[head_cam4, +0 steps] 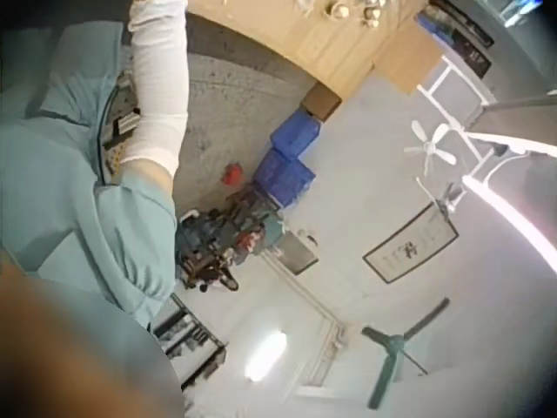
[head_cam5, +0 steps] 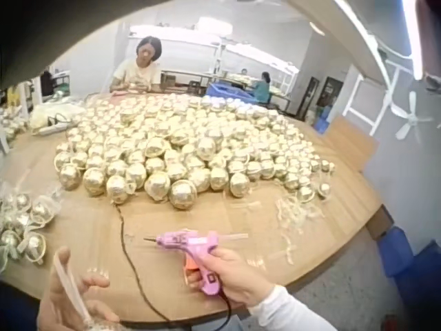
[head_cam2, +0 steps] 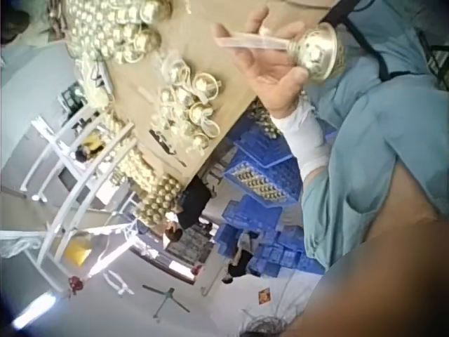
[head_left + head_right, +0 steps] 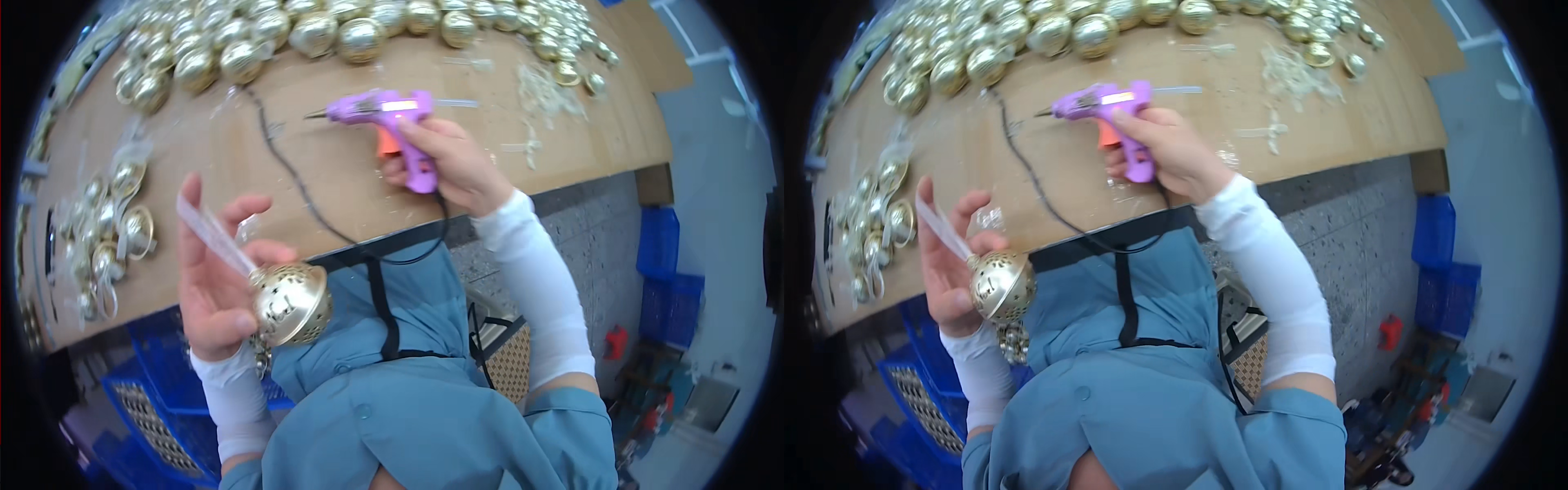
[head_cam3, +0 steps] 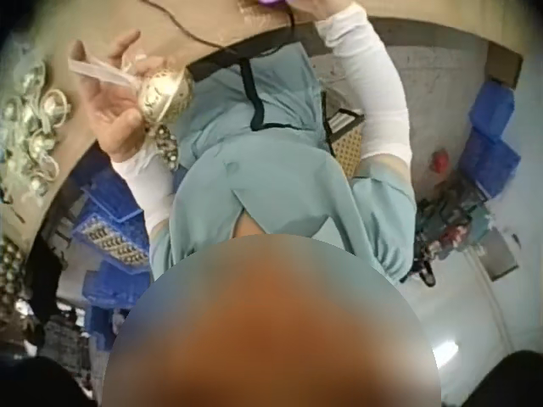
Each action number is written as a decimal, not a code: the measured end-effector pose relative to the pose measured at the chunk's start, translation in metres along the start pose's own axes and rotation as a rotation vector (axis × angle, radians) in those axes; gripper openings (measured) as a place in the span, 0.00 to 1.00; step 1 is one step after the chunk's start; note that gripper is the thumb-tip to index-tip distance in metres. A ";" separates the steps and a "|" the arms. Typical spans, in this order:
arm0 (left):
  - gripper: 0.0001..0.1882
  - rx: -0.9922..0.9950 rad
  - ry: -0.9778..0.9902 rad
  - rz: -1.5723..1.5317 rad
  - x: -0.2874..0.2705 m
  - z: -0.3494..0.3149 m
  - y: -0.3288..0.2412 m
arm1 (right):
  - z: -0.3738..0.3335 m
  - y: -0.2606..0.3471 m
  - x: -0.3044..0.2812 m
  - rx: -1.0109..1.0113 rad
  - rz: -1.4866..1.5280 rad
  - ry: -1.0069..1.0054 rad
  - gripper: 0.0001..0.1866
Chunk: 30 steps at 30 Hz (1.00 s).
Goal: Applying decorative ribbons to gold Christmas ornaments using a hot glue gun.
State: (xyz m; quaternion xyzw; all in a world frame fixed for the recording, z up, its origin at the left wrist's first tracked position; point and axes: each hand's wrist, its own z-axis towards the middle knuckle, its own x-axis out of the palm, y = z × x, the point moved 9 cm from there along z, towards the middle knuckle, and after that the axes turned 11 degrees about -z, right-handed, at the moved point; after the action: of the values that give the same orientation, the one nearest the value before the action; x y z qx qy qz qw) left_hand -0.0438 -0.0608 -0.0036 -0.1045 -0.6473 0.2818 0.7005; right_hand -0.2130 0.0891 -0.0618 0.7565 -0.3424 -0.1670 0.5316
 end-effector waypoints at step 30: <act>0.58 -0.148 0.060 0.156 0.023 0.025 0.044 | -0.077 0.050 -0.098 -0.586 -0.437 -0.503 0.05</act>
State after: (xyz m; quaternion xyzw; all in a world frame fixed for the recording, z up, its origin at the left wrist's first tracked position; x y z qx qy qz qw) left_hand -0.0788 -0.0177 -0.0032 -0.2144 -0.6351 0.2834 0.6858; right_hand -0.2516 0.2005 0.0026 0.5642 -0.2316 -0.5443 0.5760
